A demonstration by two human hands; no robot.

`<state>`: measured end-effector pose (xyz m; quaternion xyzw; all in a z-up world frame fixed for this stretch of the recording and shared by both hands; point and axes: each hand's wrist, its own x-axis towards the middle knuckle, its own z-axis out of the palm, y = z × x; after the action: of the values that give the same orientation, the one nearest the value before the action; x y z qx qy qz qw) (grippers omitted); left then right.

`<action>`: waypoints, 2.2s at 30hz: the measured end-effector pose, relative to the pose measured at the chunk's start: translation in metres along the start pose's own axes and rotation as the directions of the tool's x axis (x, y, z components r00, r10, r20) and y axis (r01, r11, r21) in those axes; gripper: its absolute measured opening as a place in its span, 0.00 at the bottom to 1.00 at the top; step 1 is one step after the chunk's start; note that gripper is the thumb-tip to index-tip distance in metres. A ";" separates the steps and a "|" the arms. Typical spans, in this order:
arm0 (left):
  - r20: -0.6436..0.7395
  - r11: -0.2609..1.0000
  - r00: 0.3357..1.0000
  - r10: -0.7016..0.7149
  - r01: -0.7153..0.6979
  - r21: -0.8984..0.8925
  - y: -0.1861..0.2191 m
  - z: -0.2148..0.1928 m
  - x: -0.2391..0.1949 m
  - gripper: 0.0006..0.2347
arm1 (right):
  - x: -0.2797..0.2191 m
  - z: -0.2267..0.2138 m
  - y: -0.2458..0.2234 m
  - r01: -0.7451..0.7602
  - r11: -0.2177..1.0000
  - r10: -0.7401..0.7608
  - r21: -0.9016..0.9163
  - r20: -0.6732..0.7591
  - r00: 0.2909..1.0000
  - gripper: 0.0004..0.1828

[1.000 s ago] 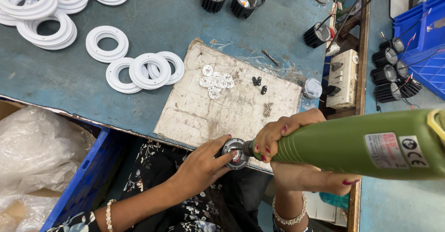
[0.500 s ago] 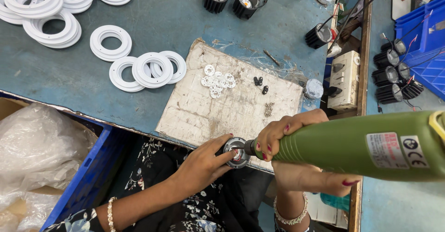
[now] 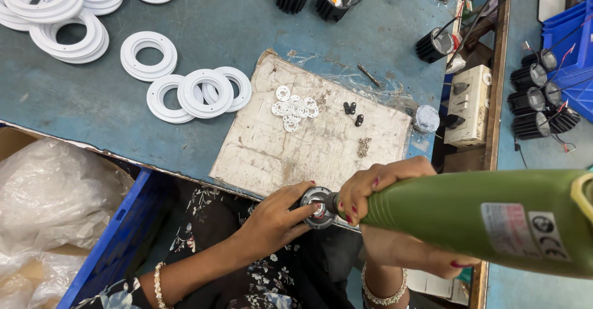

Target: The person assembles LED light fixtures by placing a small circular component into a black housing, then using a green electric screwdriver to secure it with screws. The person handles multiple housings and components on a cluttered workbench.

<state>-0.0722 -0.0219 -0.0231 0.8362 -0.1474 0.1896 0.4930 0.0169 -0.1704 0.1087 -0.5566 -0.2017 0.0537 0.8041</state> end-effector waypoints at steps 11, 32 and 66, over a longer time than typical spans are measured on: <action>-0.021 0.998 0.999 0.044 -0.043 0.044 -0.003 0.003 -0.004 0.18 | 0.011 0.004 -0.008 0.117 0.992 -0.118 -0.042 -0.005 0.993 0.54; -0.121 0.995 0.992 0.041 -0.029 0.099 0.002 0.011 -0.005 0.18 | -0.028 -0.040 -0.018 0.214 0.975 -0.213 0.062 -0.016 0.977 0.58; -0.126 0.998 0.992 0.005 0.003 0.064 0.000 0.013 -0.007 0.17 | 0.000 0.022 -0.009 0.394 0.825 -0.452 -0.404 -0.053 0.891 0.09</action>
<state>-0.0762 -0.0328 -0.0320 0.8379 -0.1103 0.2470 0.4741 0.0068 -0.1551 0.1237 -0.6462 -0.2672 -0.2076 0.6840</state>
